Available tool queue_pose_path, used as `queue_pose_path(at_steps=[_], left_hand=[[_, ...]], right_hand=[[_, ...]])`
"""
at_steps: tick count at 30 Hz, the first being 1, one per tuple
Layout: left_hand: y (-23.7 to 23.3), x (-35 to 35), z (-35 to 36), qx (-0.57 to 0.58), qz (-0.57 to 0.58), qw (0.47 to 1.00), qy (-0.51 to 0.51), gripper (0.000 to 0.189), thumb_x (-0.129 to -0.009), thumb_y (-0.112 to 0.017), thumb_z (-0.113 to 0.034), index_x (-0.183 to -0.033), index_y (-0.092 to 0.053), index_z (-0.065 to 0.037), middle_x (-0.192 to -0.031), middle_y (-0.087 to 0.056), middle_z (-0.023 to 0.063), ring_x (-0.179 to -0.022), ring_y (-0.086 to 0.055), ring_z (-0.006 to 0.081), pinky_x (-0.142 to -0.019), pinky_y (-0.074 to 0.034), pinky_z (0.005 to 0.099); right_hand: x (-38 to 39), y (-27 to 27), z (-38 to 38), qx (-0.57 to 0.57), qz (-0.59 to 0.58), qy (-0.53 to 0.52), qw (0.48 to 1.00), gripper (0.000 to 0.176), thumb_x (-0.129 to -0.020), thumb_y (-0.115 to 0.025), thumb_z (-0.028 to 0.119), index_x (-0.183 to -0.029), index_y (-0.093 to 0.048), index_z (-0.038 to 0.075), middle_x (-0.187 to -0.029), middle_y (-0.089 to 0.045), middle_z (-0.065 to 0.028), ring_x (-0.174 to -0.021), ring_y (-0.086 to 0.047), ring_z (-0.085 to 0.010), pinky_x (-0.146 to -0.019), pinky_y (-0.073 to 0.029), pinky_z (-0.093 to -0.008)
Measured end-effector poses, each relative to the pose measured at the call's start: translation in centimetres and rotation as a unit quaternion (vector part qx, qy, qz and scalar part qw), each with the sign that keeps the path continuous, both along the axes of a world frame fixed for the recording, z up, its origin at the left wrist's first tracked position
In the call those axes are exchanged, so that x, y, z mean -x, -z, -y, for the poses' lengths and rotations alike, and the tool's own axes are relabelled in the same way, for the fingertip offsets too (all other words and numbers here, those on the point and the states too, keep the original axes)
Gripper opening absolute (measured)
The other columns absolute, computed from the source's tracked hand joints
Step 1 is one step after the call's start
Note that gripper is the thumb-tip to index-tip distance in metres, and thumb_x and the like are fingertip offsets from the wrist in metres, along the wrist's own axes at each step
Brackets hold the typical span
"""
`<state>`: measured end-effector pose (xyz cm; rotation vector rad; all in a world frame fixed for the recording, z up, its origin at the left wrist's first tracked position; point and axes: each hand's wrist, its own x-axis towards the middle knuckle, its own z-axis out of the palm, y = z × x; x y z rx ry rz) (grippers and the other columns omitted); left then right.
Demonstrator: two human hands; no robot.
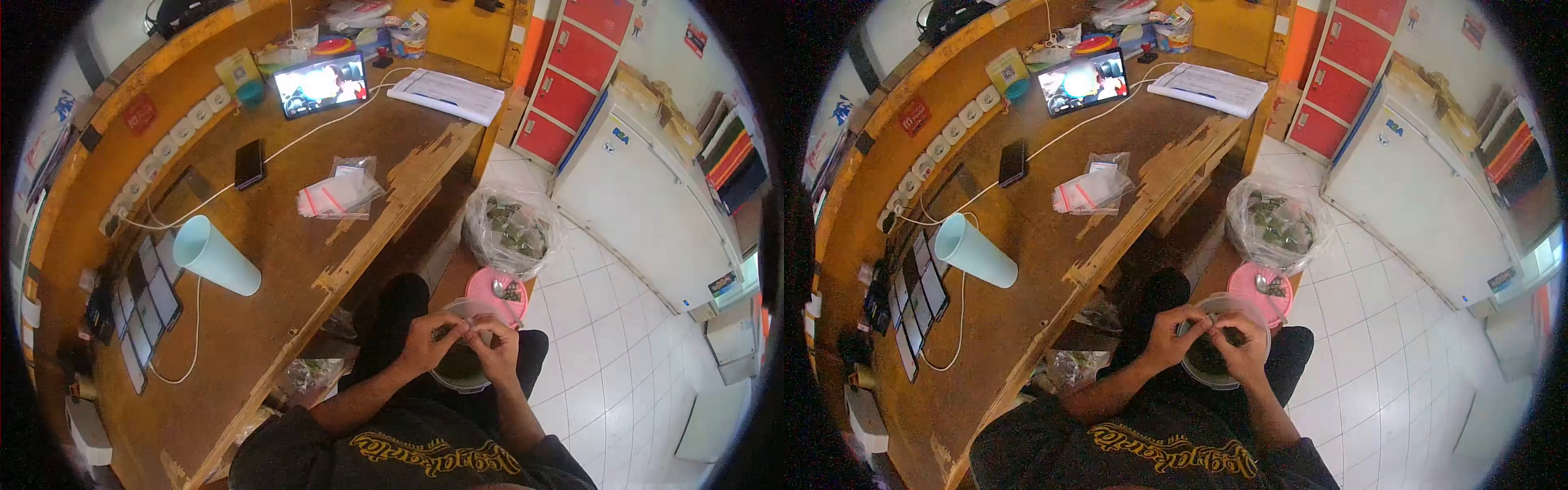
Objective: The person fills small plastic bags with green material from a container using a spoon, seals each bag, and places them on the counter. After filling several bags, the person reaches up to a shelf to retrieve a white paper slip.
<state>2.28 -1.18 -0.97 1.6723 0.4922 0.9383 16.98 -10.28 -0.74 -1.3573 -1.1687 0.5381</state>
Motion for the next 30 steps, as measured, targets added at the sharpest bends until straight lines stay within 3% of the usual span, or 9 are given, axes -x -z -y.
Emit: queue_pose_path(at_steps=[2,4,6,10,16,18,21,23,30], left_hand=[[0.1,-0.1,0.0,-0.045,-0.004,0.999,-0.015,0.011,-0.091,-0.067,-0.007,-0.097,-0.065,0.001,-0.094,-0.066,0.0089,-0.09,-0.062,0.0154,-0.081,-0.049,0.0309],[0.5,-0.4,0.7,0.032,0.069,0.995,-0.068,0.009,-0.09,-0.067,-0.007,-0.094,-0.066,0.001,-0.094,-0.067,0.0099,-0.09,-0.062,0.0176,-0.079,-0.049,0.0316],[0.0,-1.0,0.6,0.034,0.063,0.996,-0.057,0.008,-0.089,-0.066,-0.006,-0.092,-0.066,0.001,-0.093,-0.067,0.0102,-0.09,-0.062,0.0189,-0.08,-0.048,0.0322],[-0.3,-1.1,-1.2,-0.035,0.046,0.998,-0.011,0.007,-0.089,-0.066,-0.007,-0.09,-0.068,0.0,-0.092,-0.068,0.0108,-0.091,-0.064,0.0227,-0.082,-0.048,0.0342],[-0.4,-0.7,-1.0,0.022,0.033,0.999,0.013,0.006,-0.088,-0.068,-0.006,-0.09,-0.069,-0.001,-0.093,-0.068,0.0109,-0.097,-0.062,0.0234,-0.085,-0.048,0.0364],[0.0,-0.5,-1.1,0.051,0.018,0.998,0.019,0.007,-0.088,-0.068,-0.005,-0.093,-0.068,0.0,-0.095,-0.067,0.0106,-0.104,-0.059,0.0228,-0.089,-0.046,0.0368],[0.3,-0.6,-0.9,-0.024,0.024,0.999,-0.037,0.007,-0.09,-0.066,-0.006,-0.092,-0.068,0.001,-0.092,-0.067,0.009,-0.108,-0.057,0.0237,-0.091,-0.045,0.0373],[0.7,-0.9,-0.3,0.121,0.132,0.982,-0.062,0.009,-0.093,-0.063,-0.008,-0.091,-0.067,0.0,-0.088,-0.066,0.0071,-0.109,-0.055,0.0241,-0.096,-0.041,0.0391],[0.4,-0.7,-1.2,0.184,0.199,0.961,-0.056,0.013,-0.096,-0.059,-0.008,-0.092,-0.068,0.0,-0.099,-0.066,0.0064,-0.114,-0.052,0.0198,-0.099,-0.04,0.0351]], right_hand=[[0.5,-1.0,-0.2,0.018,-0.007,-0.001,1.0,0.012,-0.081,-0.072,-0.001,-0.092,-0.07,-0.001,-0.091,-0.07,-0.0082,-0.084,-0.065,-0.0158,-0.08,-0.05,-0.0282],[0.9,-1.5,0.0,0.043,-0.021,0.01,0.999,0.011,-0.081,-0.072,0.0,-0.092,-0.069,-0.001,-0.09,-0.07,-0.0083,-0.084,-0.066,-0.016,-0.08,-0.05,-0.028],[0.6,-1.6,0.0,0.086,-0.117,-0.015,0.989,0.009,-0.084,-0.07,-0.003,-0.092,-0.068,-0.002,-0.1,-0.068,-0.0093,-0.098,-0.061,-0.0165,-0.09,-0.045,-0.0299],[0.2,-2.1,0.0,0.054,-0.136,-0.01,0.989,0.008,-0.085,-0.068,-0.004,-0.093,-0.067,-0.003,-0.1,-0.068,-0.0102,-0.098,-0.061,-0.0171,-0.089,-0.045,-0.0298],[0.7,-2.1,-0.7,-0.017,-0.039,0.017,0.999,0.009,-0.084,-0.071,0.006,-0.089,-0.066,0.001,-0.087,-0.069,-0.0094,-0.083,-0.065,-0.0182,-0.078,-0.049,-0.0314],[1.2,-2.8,-0.8,0.015,0.088,0.063,0.994,0.008,-0.085,-0.07,0.007,-0.086,-0.064,0.002,-0.085,-0.067,-0.0101,-0.08,-0.064,-0.0201,-0.075,-0.048,-0.033],[1.4,-1.5,-0.9,0.049,0.035,0.017,0.998,0.009,-0.087,-0.069,0.009,-0.087,-0.063,0.002,-0.086,-0.066,-0.0102,-0.08,-0.064,-0.0208,-0.073,-0.047,-0.0341],[1.6,-2.2,-0.7,0.064,-0.009,0.003,0.998,0.009,-0.088,-0.069,0.009,-0.088,-0.063,0.002,-0.086,-0.066,-0.01,-0.081,-0.064,-0.0206,-0.074,-0.047,-0.0341],[0.9,-2.3,0.0,0.045,-0.021,-0.006,0.999,0.008,-0.089,-0.068,0.008,-0.094,-0.066,0.002,-0.091,-0.067,-0.0098,-0.086,-0.064,-0.021,-0.078,-0.048,-0.033]])
